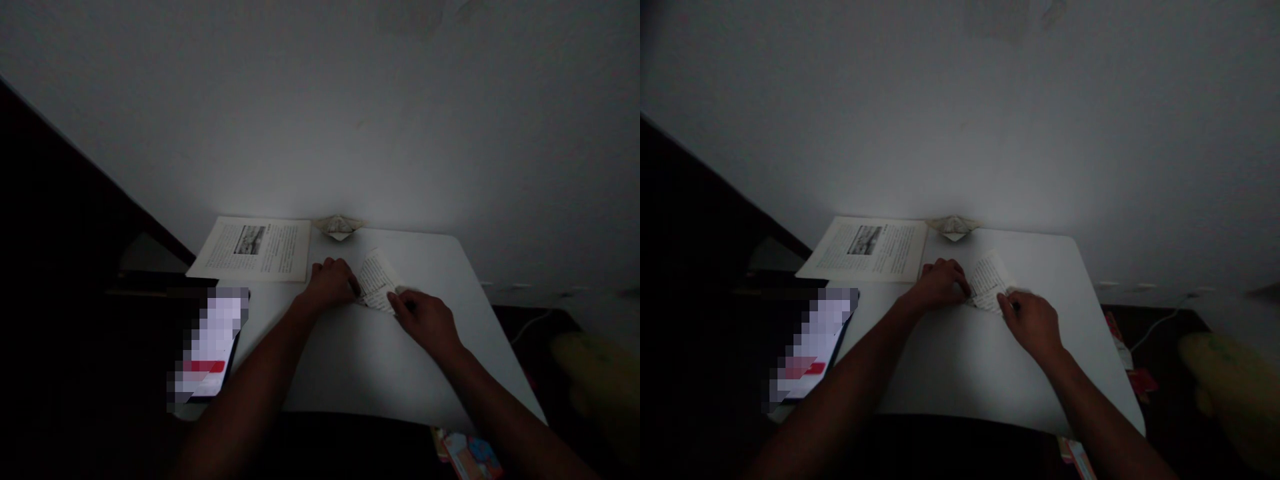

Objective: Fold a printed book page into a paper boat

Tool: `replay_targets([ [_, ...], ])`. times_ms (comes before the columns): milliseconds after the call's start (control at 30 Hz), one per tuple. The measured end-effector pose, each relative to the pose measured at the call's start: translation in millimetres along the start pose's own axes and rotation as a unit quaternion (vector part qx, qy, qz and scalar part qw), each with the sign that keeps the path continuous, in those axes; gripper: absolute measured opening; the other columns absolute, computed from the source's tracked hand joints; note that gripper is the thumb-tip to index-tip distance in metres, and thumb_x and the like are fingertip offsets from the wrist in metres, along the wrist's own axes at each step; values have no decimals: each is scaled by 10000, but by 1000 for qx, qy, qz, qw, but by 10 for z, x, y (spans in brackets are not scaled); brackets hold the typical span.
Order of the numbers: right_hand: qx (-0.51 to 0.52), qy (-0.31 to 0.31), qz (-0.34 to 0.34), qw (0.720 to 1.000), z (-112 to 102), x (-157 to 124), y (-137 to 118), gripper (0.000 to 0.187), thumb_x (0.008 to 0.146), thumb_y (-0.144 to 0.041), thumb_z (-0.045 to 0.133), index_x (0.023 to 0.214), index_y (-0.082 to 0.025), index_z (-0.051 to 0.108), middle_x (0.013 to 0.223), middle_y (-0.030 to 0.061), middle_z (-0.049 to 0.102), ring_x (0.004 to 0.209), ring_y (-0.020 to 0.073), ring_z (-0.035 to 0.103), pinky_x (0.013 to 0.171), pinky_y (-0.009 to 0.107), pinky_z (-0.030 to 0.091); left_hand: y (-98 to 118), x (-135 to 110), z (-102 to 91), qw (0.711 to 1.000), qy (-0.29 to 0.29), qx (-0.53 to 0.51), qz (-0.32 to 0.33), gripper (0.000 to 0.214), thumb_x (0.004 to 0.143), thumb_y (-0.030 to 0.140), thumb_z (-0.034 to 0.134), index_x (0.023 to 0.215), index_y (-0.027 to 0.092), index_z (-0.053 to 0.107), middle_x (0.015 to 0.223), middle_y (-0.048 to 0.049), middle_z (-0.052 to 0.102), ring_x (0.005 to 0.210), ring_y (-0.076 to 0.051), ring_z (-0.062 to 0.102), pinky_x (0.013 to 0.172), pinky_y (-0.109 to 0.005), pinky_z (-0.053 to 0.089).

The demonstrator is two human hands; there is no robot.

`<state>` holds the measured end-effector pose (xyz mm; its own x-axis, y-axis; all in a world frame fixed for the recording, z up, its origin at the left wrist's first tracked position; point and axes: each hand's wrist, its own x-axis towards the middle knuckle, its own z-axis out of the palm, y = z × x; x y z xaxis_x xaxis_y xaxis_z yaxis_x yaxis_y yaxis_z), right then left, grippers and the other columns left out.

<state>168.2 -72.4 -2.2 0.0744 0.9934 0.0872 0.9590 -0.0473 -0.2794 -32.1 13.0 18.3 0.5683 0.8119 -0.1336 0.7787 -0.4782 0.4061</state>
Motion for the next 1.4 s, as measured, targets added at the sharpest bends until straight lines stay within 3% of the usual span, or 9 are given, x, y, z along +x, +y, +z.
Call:
replay_targets([
  [233, -50, -31, 50, 997, -5, 41, -61, 459, 875, -522, 360, 710, -223, 666, 719, 41, 692, 673, 194, 626, 552, 264, 343, 14, -25, 3, 1000, 9, -5, 2, 165, 703, 287, 643, 830, 355, 724, 1060, -21, 557, 1059, -259, 467, 912, -455, 322],
  [667, -50, -43, 57, 996, -18, 61, -80, 434, 870, -509, 372, 717, -228, 666, 706, 44, 691, 675, 200, 628, 543, 268, 340, -81, -65, 51, 998, 18, -55, 8, 182, 723, 413, 654, 880, 349, 722, 1137, -2, 543, 1102, -250, 446, 968, -451, 280],
  [1400, -43, -67, 68, 994, -19, 109, -59, 417, 855, -511, 391, 728, -235, 677, 723, 46, 692, 694, 208, 629, 544, 279, 339, -64, -55, 90, 998, 31, -57, -12, 155, 681, 382, 691, 831, 366, 725, 1113, 20, 548, 1102, -237, 455, 969, -435, 285],
])
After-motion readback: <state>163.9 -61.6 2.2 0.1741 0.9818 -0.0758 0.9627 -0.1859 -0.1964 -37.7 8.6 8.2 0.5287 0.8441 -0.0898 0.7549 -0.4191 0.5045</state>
